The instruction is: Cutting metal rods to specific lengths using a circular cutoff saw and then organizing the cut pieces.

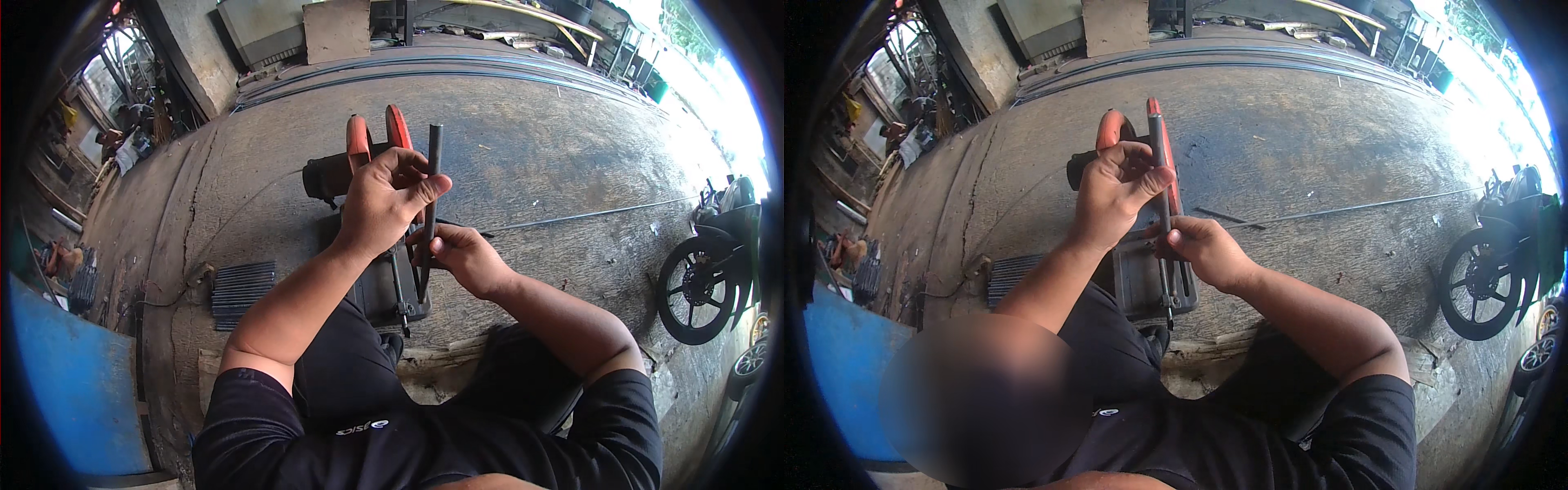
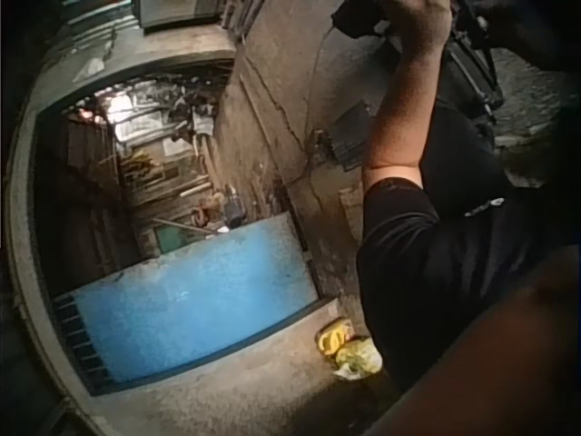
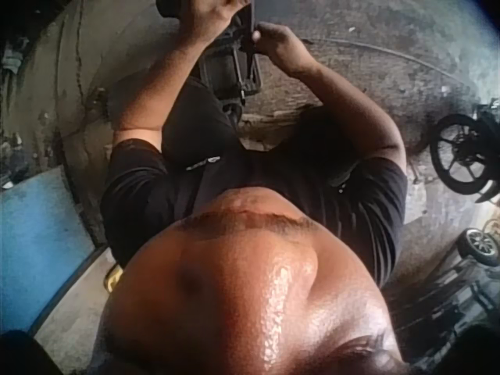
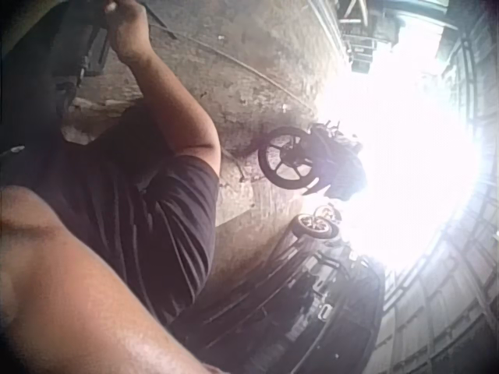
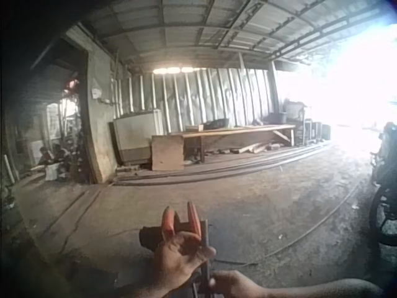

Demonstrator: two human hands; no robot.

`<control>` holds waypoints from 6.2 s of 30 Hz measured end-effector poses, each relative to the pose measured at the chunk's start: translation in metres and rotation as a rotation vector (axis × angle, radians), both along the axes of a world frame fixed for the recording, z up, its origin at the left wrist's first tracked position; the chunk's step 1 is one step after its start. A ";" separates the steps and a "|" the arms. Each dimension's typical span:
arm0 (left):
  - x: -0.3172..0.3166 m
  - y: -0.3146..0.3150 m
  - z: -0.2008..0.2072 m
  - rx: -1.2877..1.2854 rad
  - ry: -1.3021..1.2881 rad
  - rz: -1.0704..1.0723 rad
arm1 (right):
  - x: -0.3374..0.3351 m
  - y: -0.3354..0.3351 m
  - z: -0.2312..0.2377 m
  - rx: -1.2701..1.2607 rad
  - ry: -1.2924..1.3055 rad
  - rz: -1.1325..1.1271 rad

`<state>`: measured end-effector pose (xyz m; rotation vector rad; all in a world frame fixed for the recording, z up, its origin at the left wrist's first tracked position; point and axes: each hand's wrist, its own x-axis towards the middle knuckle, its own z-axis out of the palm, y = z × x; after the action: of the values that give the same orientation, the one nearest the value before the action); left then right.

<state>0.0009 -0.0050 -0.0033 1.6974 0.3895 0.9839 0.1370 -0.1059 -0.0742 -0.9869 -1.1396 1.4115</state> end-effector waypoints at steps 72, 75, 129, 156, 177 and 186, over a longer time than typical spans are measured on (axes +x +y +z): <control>0.010 0.032 -0.012 -0.799 -0.352 -0.521 | -0.008 -0.004 0.000 -0.021 -0.079 -0.161; 0.010 0.029 -0.005 -0.845 -0.407 -0.588 | -0.015 -0.004 -0.003 -0.053 -0.195 -0.129; 0.007 0.172 -0.021 -0.604 0.122 0.113 | 0.032 0.085 -0.259 -0.651 0.738 -0.155; 0.006 0.184 -0.027 -0.502 0.120 0.151 | 0.011 0.075 -0.242 -0.634 1.175 0.362; 0.007 0.181 -0.026 -0.513 0.116 0.159 | 0.017 0.089 -0.240 -0.620 0.755 0.151; 0.008 0.180 -0.027 -0.525 0.096 0.151 | 0.019 0.088 -0.247 -0.635 0.636 0.015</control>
<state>0.0088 0.1755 -0.0298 1.2506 0.7759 0.8175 0.1558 -0.0174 -0.3212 -0.8381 -0.2252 1.9638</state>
